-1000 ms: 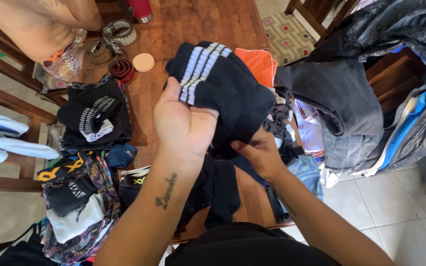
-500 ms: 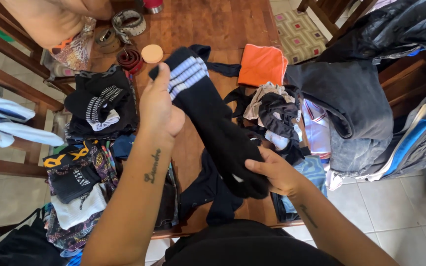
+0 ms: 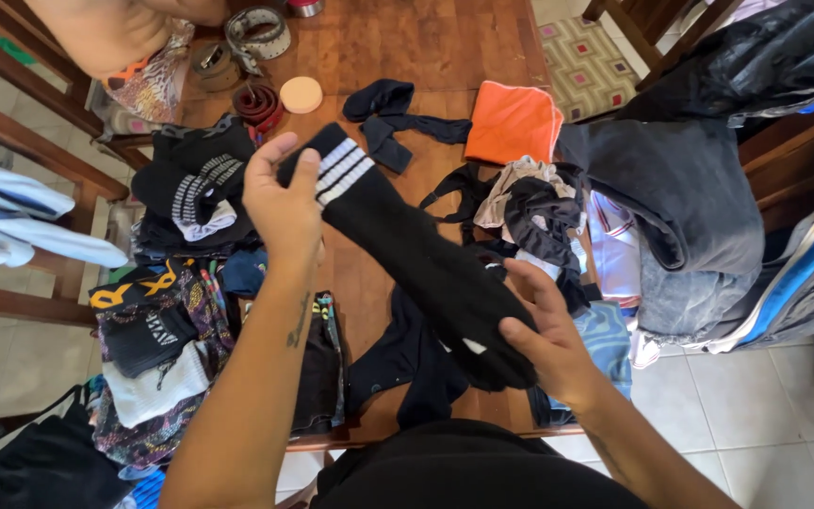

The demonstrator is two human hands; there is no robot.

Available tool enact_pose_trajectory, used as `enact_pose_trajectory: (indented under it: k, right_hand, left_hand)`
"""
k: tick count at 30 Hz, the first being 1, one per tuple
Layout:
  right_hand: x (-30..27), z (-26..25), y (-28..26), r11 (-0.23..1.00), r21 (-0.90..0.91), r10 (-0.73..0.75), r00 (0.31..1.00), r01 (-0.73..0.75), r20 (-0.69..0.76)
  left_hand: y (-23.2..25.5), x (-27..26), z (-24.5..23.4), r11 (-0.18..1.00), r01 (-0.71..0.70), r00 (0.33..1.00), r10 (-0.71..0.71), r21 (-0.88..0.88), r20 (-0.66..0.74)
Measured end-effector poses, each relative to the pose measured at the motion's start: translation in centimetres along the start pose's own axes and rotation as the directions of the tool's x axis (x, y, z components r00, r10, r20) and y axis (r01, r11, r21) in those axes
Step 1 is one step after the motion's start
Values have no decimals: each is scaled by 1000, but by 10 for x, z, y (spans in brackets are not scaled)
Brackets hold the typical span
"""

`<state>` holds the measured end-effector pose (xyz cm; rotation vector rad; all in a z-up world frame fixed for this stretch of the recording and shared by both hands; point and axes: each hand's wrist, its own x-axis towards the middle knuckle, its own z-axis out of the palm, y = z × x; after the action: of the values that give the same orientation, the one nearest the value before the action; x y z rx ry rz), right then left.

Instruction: The person folds multiple pairs of socks on a wooden table. They pick up each sock, turn it inside out to check for pairing, and fold it into a compact shape, placing the folded socks in a neat row on the table.

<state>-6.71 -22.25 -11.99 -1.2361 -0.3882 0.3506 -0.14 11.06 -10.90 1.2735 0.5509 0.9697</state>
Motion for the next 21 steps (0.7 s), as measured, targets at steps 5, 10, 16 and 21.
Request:
enact_pose_trajectory:
  k: [5,10,16,21]
  right_hand:
    - [-21,-31,-9,998,-70,14,979,0,204]
    - [-31,-29,-37,994,10,104,951,-112,291]
    - [-17,-10,-54,640,-702,-283,945,313,162]
    - [-7,-12,-60,408,-678,-449,781,612,435]
  left_hand:
    - [-8,1,-8,879,-63,983,-27,473,182]
    - [-39,4,-15,632,709,514,-766,312,385]
    - [-24,-24,-3,428,827,372,-903,363,217]
    - [-7,-24,-1,540,684,373,-836,490,402]
